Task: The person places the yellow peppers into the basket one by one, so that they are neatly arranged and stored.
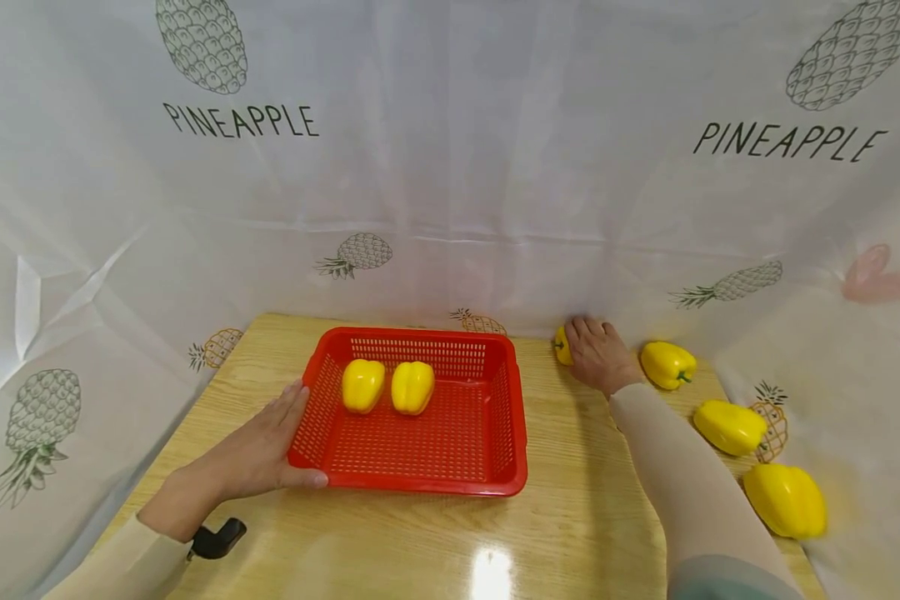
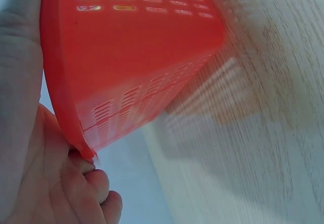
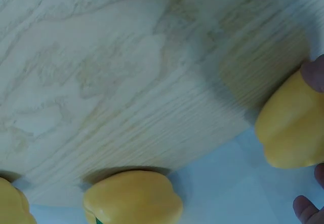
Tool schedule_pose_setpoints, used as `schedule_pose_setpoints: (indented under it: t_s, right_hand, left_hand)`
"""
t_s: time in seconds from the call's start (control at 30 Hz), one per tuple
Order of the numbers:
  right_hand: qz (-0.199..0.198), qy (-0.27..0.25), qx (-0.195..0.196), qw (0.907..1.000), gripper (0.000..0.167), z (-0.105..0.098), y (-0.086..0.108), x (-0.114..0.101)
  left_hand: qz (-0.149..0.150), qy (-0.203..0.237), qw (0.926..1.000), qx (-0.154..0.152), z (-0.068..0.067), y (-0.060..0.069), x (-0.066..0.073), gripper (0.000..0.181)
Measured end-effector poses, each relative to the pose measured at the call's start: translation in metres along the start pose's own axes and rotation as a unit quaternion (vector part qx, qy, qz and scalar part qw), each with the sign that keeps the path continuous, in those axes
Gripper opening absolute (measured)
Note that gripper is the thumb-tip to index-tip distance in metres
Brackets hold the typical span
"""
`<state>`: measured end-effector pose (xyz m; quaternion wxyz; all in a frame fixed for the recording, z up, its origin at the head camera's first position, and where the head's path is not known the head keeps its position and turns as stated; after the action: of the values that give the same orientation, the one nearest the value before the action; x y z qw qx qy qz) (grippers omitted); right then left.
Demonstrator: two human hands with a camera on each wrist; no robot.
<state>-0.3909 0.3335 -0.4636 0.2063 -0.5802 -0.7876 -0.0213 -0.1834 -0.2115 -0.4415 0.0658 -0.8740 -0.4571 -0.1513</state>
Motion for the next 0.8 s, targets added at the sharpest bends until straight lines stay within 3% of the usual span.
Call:
schedule_pose_setpoints:
  t_s: [0.43, 0.6, 0.8]
  right_hand:
    - [0.022, -0.029, 0.014, 0.9992, 0.055, 0.002, 0.018, -0.003]
    - [0.033, -0.040, -0.006, 0.9987, 0.064, 0.000, 0.029, -0.003]
    - [0.021, -0.037, 0.008, 0.9991, 0.077, -0.005, 0.046, -0.005]
  left_hand:
    - [0.015, -0.005, 0.9997, 0.016, 0.002, 0.001, 0.001, 0.144]
    - [0.013, 0.000, 0.9998, 0.018, 0.002, 0.002, 0.000, 0.144]
    - [0.014, 0.005, 0.9997, 0.022, 0.002, 0.002, 0.000, 0.144]
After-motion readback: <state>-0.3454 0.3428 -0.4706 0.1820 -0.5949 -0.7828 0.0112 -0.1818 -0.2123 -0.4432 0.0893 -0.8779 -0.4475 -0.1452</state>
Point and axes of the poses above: each hand's wrist, its own y-axis away from the middle knuckle, its own z-axis out of the palm, x = y × z, the point moved 1 cm from there along -y, towards the middle knuckle, and after that the axes turned 15 degrees about z, right-handed, at the moved point
